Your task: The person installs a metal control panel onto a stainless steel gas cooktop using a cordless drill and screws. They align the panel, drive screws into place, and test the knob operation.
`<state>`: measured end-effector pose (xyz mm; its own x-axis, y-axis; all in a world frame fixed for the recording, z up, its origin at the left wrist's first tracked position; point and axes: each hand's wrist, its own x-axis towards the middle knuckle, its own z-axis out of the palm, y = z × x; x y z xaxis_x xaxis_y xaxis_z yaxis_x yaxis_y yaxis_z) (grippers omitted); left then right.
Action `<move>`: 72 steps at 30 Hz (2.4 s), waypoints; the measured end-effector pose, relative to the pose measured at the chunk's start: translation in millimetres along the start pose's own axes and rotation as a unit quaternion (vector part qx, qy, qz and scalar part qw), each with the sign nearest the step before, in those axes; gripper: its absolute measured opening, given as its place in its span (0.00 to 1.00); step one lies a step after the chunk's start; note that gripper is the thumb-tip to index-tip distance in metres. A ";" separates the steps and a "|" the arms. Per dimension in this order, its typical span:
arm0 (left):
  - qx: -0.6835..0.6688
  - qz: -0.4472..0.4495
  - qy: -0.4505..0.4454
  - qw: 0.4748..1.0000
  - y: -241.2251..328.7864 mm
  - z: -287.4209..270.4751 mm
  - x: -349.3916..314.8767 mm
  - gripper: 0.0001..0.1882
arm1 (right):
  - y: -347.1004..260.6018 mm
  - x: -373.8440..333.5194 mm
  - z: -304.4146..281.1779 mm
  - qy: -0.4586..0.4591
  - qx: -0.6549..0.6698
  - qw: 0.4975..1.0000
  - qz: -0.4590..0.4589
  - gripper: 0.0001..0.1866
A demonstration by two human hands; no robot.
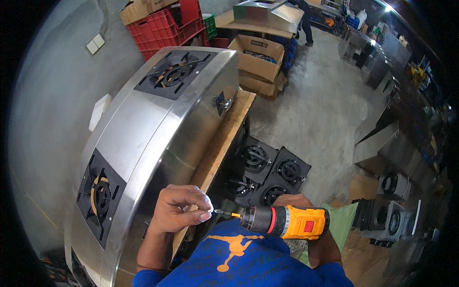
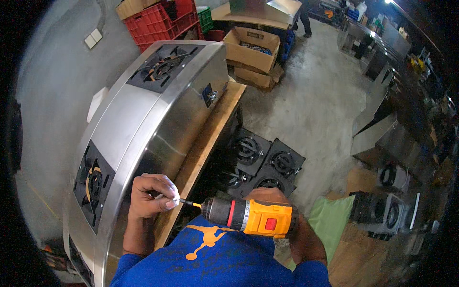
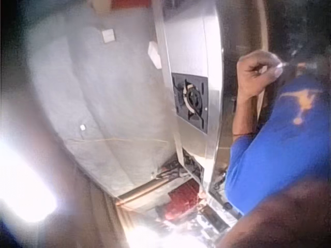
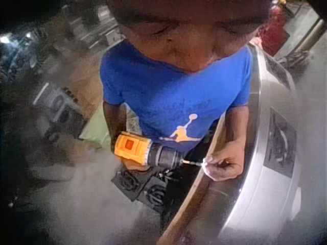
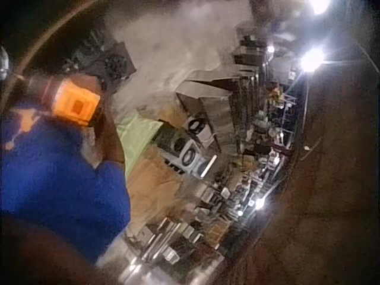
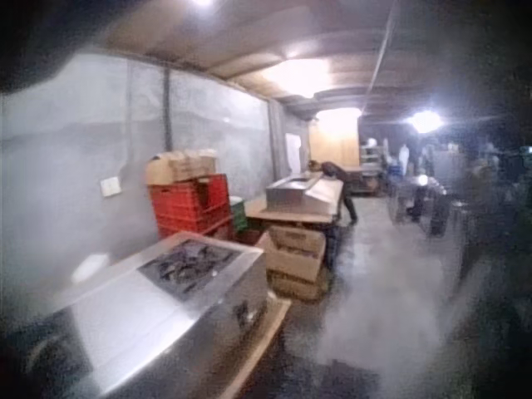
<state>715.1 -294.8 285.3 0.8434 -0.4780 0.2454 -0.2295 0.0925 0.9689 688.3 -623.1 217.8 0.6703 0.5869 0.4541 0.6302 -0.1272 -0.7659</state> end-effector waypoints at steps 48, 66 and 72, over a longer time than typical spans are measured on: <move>-0.340 -0.223 0.207 0.890 -258.2 16.0 210.8 0.12 | 279.4 -5.5 33.4 0.176 -0.067 0.976 0.109 0.20; -0.313 -0.245 0.430 0.811 -329.5 -39.2 274.5 0.11 | 400.1 98.0 53.3 0.193 0.423 0.845 0.264 0.24; -0.314 -0.256 0.469 0.785 -333.3 -47.8 267.8 0.09 | 401.7 103.3 48.2 0.176 0.417 0.848 0.276 0.21</move>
<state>1040.7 -411.9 29.6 0.8007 0.2338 -0.5515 0.2924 0.6509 0.7006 991.8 -575.0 -64.9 0.9407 0.3290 -0.0829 -0.2157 0.3914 -0.8946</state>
